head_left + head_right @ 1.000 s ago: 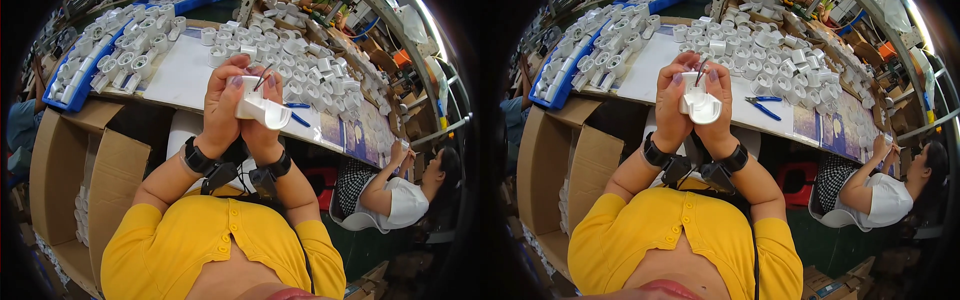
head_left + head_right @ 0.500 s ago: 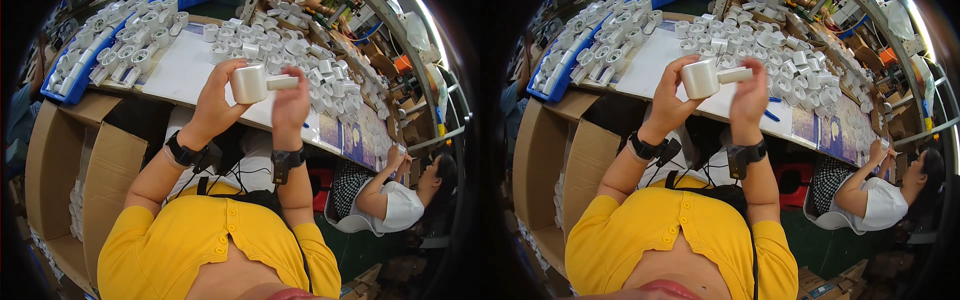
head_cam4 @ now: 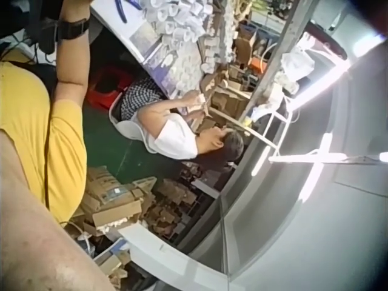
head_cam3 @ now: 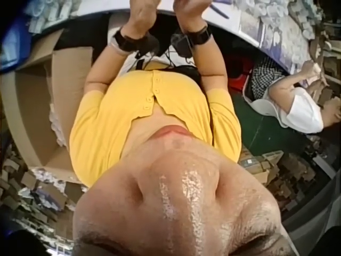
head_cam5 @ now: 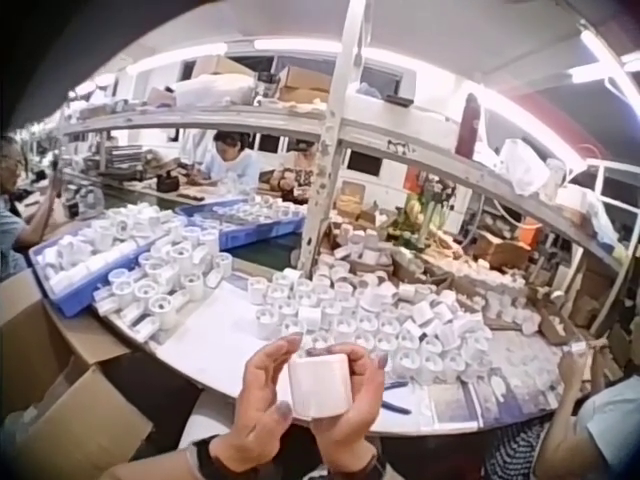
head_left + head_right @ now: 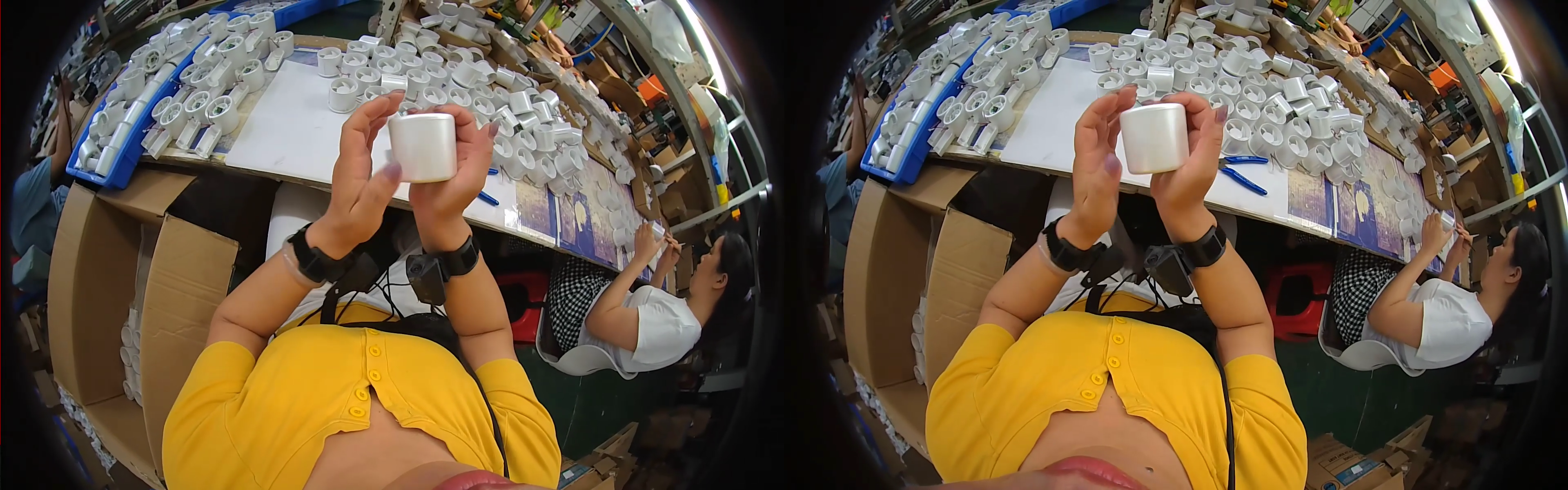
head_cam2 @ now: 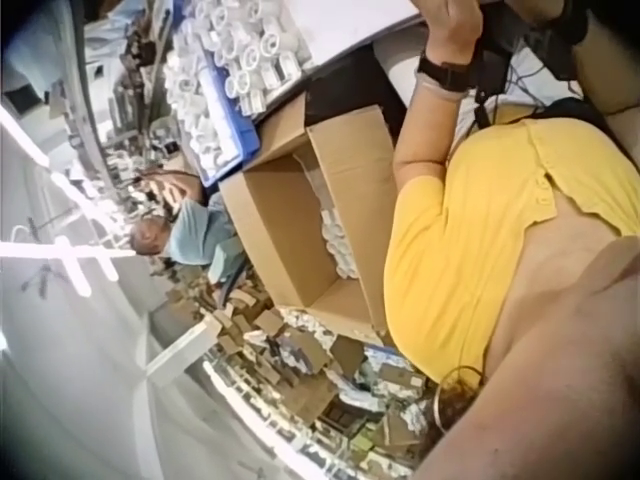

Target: The person picks up a white plastic housing and a fan component, then threads the wires through the housing and fits the two pieces together. After tucking the wires into place, they place the assembled unit into a cardboard box.

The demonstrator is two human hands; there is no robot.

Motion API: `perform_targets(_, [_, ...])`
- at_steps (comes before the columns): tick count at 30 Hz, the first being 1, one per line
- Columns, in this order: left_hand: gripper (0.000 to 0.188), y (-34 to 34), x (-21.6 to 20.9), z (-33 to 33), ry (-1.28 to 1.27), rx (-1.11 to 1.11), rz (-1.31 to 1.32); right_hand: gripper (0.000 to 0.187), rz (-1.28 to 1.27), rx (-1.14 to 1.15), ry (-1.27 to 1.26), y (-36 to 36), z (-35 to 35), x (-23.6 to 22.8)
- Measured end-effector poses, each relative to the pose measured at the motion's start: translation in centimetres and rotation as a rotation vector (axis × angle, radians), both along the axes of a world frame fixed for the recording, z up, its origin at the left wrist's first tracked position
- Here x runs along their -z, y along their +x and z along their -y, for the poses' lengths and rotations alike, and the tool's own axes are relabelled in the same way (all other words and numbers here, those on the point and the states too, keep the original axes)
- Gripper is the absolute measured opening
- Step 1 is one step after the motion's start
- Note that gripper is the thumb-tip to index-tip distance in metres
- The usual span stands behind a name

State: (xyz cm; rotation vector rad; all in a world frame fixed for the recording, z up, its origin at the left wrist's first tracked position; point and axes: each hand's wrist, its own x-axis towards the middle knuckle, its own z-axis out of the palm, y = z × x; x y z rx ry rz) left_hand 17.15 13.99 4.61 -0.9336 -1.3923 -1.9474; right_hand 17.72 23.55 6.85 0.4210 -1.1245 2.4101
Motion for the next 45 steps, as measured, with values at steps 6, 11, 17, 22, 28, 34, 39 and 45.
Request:
perform_targets(6, [0.031, -1.1, 0.9, -1.2, 0.05, -0.183, -0.044, 0.049, -0.021, -0.104, -0.02, -0.1, 0.9, 0.9])
perform_targets(11, [0.023, -1.7, 0.8, -0.5, 0.076, -0.225, -0.013, 0.039, -0.031, -0.001, 0.13, -0.3, 1.5, 1.1])
perform_targets(17, [0.02, -1.6, -1.0, 1.1, -0.101, -0.421, -0.153, 0.027, -0.101, -0.056, 0.264, 0.4, 1.7, 0.7])
perform_targets(22, [0.019, -1.3, -0.7, 1.4, -0.029, -0.385, -0.087, 0.029, -0.151, -0.076, 0.24, 0.6, 2.3, 2.0])
perform_targets(28, [0.018, -1.3, -0.5, 2.0, -0.099, -0.481, -0.085, 0.027, -0.199, -0.009, 0.287, -0.2, 2.7, 2.9])
perform_targets(34, [0.021, -2.7, -0.6, 2.4, -0.425, -0.67, -0.339, 0.027, -0.087, 0.1, 0.274, -0.9, 1.6, 2.0])
perform_targets(39, [0.05, -1.7, 1.4, 0.9, 0.103, -0.238, 0.05, 0.034, -0.064, -0.204, -0.208, -1.5, -0.1, 0.9])
perform_targets(45, [0.058, -0.7, 0.1, 0.1, 0.153, 0.237, 0.325, 0.043, 0.122, -0.288, -0.045, -0.5, 1.6, 2.0])
